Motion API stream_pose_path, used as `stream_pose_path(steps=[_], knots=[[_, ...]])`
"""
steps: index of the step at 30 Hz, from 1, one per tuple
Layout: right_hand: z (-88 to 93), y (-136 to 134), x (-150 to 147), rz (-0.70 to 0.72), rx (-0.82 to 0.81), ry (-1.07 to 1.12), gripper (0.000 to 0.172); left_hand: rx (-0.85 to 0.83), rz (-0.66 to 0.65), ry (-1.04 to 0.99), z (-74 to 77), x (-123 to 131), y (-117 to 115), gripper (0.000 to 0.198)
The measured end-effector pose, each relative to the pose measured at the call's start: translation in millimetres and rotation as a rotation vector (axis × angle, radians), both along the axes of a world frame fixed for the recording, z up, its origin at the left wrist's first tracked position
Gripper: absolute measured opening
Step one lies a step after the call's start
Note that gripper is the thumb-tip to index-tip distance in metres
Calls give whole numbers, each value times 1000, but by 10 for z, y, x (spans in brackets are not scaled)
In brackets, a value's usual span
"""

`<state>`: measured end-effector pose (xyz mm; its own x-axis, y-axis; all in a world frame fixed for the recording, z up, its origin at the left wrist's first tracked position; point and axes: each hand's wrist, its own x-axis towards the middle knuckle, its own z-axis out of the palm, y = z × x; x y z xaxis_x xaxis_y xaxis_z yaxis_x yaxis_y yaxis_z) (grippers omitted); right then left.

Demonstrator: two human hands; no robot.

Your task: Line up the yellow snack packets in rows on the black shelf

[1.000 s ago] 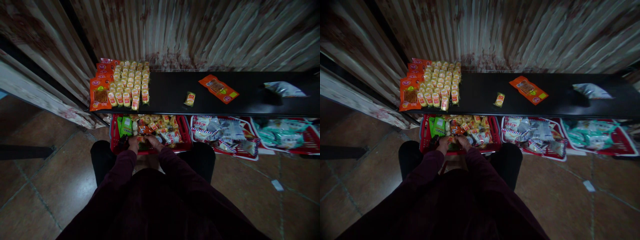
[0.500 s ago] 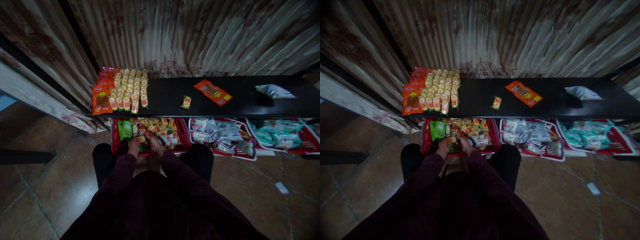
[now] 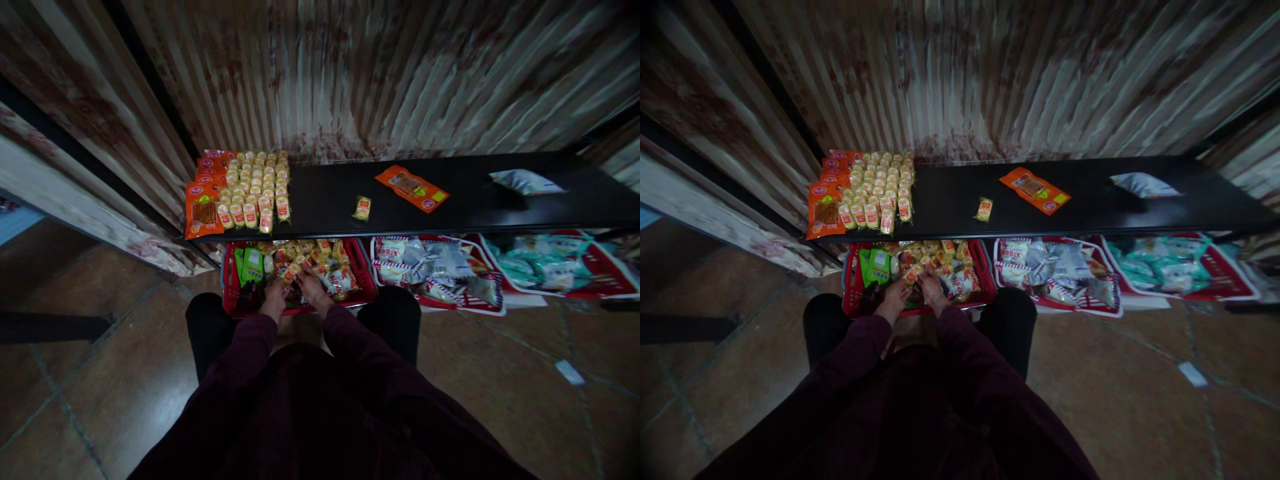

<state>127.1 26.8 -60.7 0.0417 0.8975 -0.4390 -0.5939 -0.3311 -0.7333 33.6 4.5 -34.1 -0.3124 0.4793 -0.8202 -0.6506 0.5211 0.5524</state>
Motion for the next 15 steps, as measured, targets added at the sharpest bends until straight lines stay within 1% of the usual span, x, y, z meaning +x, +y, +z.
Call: stream_pose_path(steps=[4, 8, 15], knots=[[6, 8, 39, -54, -42, 19, 43, 89, -47, -15, 61, 57, -40, 36], [-8, 18, 50, -84, -40, -15, 45, 124, -107, -38, 102, 108, -57, 31], [-40, 22, 48, -105, 3, -135, 41, 157, -91, -15, 156, 153, -48, 30]])
